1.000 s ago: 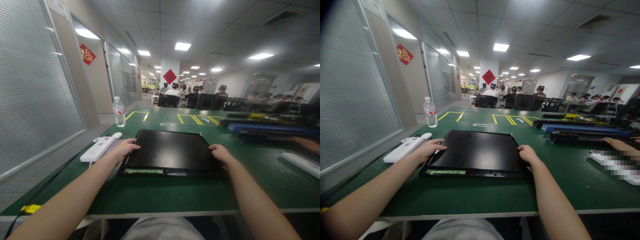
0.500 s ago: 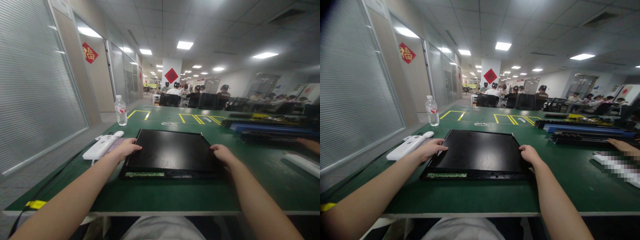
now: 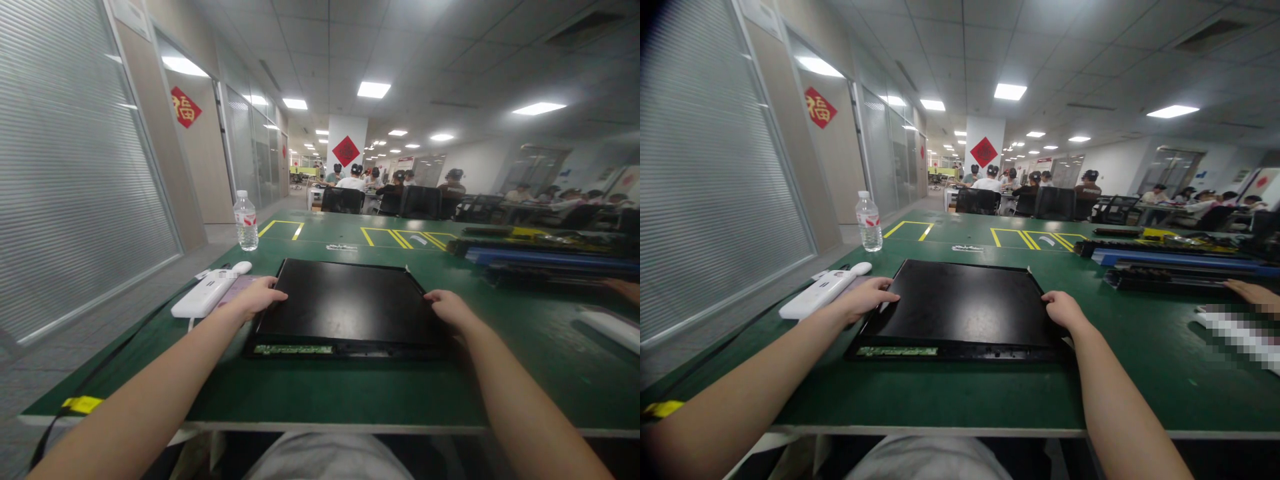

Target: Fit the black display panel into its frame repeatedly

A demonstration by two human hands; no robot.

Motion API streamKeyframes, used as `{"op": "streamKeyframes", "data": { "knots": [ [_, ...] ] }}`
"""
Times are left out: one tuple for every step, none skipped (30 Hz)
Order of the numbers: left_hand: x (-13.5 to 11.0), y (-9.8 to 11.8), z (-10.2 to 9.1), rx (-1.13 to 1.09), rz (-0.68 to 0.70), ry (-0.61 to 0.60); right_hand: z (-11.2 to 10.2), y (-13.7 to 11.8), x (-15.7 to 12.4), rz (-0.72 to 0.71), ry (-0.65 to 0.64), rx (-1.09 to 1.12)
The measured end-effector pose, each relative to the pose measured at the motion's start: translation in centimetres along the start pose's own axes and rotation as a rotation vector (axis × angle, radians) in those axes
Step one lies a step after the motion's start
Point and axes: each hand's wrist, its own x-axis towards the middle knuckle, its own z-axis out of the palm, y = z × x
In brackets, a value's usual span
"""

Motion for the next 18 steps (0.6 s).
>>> {"op": "streamKeyframes", "data": {
  "knots": [
    [-0.1, 0.1, 0.0, 0.024, 0.009, 0.019, 0.0, 0.0, 0.0, 0.005, -0.004, 0.001],
    [-0.1, 0.1, 0.0, 0.050, 0.019, 0.044, 0.0, -0.1, 0.0, 0.007, -0.003, 0.003],
    [-0.2, 0.2, 0.0, 0.073, 0.028, 0.067, 0.1, -0.1, -0.1, 0.009, 0.000, 0.002],
    [-0.2, 0.2, 0.1, 0.089, 0.033, 0.086, 0.1, -0.1, -0.1, 0.008, 0.005, -0.002],
    [-0.2, 0.2, 0.1, 0.089, 0.034, 0.099, 0.1, -0.2, -0.1, 0.005, 0.012, -0.007],
    [-0.2, 0.2, 0.1, 0.067, 0.033, 0.101, 0.0, -0.2, 0.0, 0.000, 0.020, -0.011],
    [-0.2, 0.2, 0.1, 0.025, 0.035, 0.093, 0.0, -0.2, 0.0, -0.007, 0.026, -0.017],
    [-0.2, 0.2, 0.2, -0.035, 0.044, 0.081, 0.0, -0.2, 0.0, -0.015, 0.030, -0.023],
    [-0.1, 0.2, 0.2, -0.105, 0.060, 0.069, 0.0, -0.2, 0.1, -0.023, 0.033, -0.028],
    [-0.1, 0.2, 0.3, -0.180, 0.081, 0.055, 0.0, -0.2, 0.1, -0.034, 0.038, -0.030],
    [-0.1, 0.3, 0.3, -0.254, 0.102, 0.036, 0.0, -0.2, 0.1, -0.043, 0.042, -0.034],
    [-0.1, 0.4, 0.4, -0.321, 0.119, 0.018, 0.0, -0.2, 0.1, -0.051, 0.045, -0.038],
    [-0.1, 0.6, 0.4, -0.377, 0.128, 0.006, 0.0, -0.2, 0.1, -0.060, 0.049, -0.038],
    [-0.2, 0.7, 0.5, -0.422, 0.130, -0.002, 0.0, -0.2, 0.0, -0.067, 0.053, -0.035],
    [-0.3, 0.9, 0.5, -0.457, 0.130, -0.004, 0.0, -0.2, 0.0, -0.071, 0.060, -0.025],
    [-0.4, 1.0, 0.6, -0.484, 0.134, -0.005, 0.1, -0.2, 0.0, -0.071, 0.070, -0.012],
    [-0.4, 1.2, 0.6, -0.504, 0.141, -0.003, 0.1, -0.2, 0.0, -0.066, 0.087, 0.004],
    [-0.5, 1.3, 0.6, -0.519, 0.154, -0.004, 0.2, -0.2, 0.0, -0.059, 0.108, 0.020]
  ]
}}
